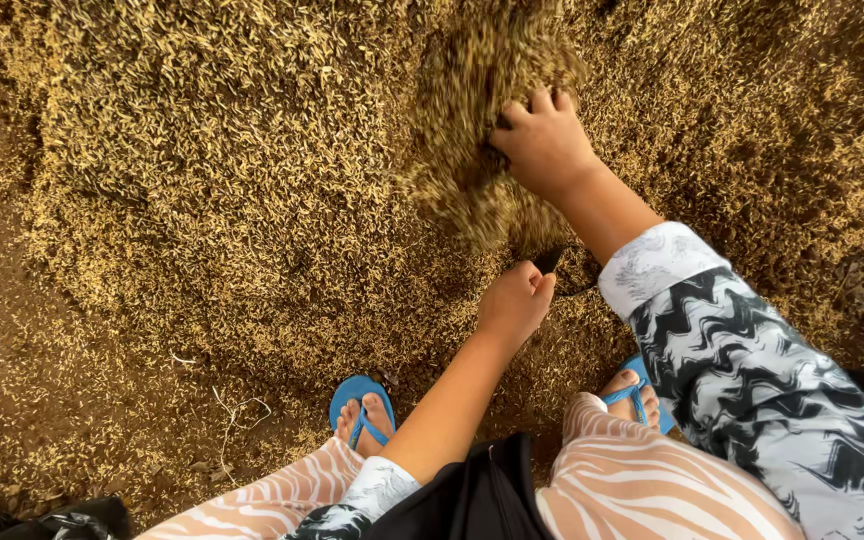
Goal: The person scoops loose grain from a large pile on the ground using a black scoop and fills black sacks. The filled sacks are placed in a stack to the right. The person repeats this process throughout the clip.
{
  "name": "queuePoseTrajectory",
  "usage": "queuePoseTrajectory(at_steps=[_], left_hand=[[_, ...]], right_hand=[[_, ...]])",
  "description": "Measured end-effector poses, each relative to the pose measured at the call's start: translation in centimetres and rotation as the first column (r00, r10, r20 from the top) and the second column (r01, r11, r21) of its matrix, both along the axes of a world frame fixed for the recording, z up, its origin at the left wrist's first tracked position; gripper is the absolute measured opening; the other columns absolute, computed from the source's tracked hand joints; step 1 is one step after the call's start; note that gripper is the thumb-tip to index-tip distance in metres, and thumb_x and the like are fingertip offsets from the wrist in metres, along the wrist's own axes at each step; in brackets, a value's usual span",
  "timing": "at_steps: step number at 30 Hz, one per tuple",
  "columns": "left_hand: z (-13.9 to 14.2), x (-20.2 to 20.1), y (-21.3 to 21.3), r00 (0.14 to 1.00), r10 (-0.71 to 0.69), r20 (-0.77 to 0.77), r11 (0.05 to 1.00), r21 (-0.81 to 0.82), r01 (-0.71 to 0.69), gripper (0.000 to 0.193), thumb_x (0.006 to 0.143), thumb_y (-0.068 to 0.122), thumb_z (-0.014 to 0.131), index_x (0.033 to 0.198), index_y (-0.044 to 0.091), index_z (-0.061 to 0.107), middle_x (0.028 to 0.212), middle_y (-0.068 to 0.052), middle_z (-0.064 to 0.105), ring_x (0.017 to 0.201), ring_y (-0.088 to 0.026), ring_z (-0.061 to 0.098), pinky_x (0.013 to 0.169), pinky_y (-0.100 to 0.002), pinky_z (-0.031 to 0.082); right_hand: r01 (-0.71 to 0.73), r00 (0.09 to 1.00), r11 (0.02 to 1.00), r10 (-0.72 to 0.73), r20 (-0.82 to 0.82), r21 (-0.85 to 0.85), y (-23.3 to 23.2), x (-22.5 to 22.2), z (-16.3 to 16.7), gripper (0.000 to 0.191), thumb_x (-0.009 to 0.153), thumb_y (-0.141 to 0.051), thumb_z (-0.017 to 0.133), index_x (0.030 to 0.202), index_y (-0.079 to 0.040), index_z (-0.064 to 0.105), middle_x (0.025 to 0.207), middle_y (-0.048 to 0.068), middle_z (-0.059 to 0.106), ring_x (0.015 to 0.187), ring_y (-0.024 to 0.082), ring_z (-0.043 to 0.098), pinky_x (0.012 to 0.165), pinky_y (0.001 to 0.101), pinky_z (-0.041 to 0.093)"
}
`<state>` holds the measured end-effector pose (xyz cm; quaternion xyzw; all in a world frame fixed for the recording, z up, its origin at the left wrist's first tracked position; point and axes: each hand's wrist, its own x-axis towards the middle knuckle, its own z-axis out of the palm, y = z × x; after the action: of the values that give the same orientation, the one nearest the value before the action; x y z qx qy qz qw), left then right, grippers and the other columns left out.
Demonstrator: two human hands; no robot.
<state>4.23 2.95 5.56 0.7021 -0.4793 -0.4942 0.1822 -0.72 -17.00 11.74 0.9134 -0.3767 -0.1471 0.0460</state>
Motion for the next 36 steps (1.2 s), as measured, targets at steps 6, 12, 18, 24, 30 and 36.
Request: queuePoseTrajectory(at_steps=[6,12,18,24,30,36], left_hand=[[-0.1,0.0,0.0,1.0,-0.007,0.003,1.0,-0.029,0.007,0.035,0.097,0.043,0.059,0.091,0.009,0.064,0.081,-0.009,0.071,0.074,-0.028,0.069,0.068,-0.044,0.053],[-1.2,-0.6,0.3,0.998,-0.022,0.052,0.998,-0.063,0.025,0.034,0.096,0.043,0.059,0.094,0.01,0.064,0.082,-0.01,0.071,0.077,-0.033,0.068,0.07,-0.046,0.051],[-1.0,-0.8,0.1,0.999,0.001,0.045,0.995,-0.099,0.004,0.034,0.095,0.042,0.06,0.093,0.008,0.067,0.085,-0.013,0.073,0.079,-0.033,0.07,0.072,-0.046,0.054],[-0.8,-0.8,-0.6,0.998,-0.015,0.056,0.999,-0.03,0.017,0.035,0.095,0.042,0.062,0.094,0.007,0.067,0.085,-0.013,0.073,0.076,-0.033,0.07,0.07,-0.046,0.054],[-0.5,-0.6,-0.5,0.998,-0.033,0.052,0.999,-0.022,0.034,0.036,0.095,0.045,0.063,0.09,0.009,0.065,0.081,-0.01,0.071,0.072,-0.028,0.07,0.065,-0.044,0.053],[-0.5,-1.0,-0.9,0.993,-0.071,0.098,0.992,0.106,0.061,0.043,0.093,0.053,0.064,0.088,0.01,0.062,0.073,-0.009,0.067,0.067,-0.027,0.065,0.064,-0.043,0.051]], right_hand=[[0.333,0.93,0.931,-0.299,-0.212,0.149,0.2,-4.4,-0.4,0.042,0.093,-0.023,0.065,0.135,-0.026,0.063,0.148,0.015,0.048,0.139,0.042,0.04,0.113,0.0618,0.033],[0.083,0.947,0.994,-0.102,0.304,0.076,2.9,-1.0,0.5,0.041,0.101,-0.016,0.058,0.141,-0.017,0.065,0.152,0.018,0.052,0.143,0.036,0.048,0.119,0.0527,0.039],[-0.156,0.985,0.984,0.162,-0.064,0.089,4.0,2.2,0.1,0.071,0.084,-0.065,0.06,0.146,-0.031,0.054,0.163,0.009,0.031,0.151,0.04,0.02,0.116,0.0689,0.013],[0.129,0.953,0.979,-0.077,-0.293,0.161,2.6,-2.4,-1.4,0.06,0.093,-0.06,0.062,0.147,-0.035,0.055,0.166,0.01,0.029,0.155,0.045,0.019,0.118,0.071,0.017],[0.496,0.861,0.82,-0.507,-0.039,0.286,1.9,-9.4,-3.5,0.066,0.086,-0.057,0.07,0.146,-0.033,0.055,0.166,0.013,0.024,0.15,0.05,0.022,0.117,0.0646,0.025],[0.443,0.791,0.869,-0.495,0.36,0.221,5.3,-15.0,-6.5,0.052,0.09,-0.025,0.073,0.142,-0.024,0.063,0.164,0.015,0.036,0.14,0.05,0.04,0.109,0.0564,0.042]])
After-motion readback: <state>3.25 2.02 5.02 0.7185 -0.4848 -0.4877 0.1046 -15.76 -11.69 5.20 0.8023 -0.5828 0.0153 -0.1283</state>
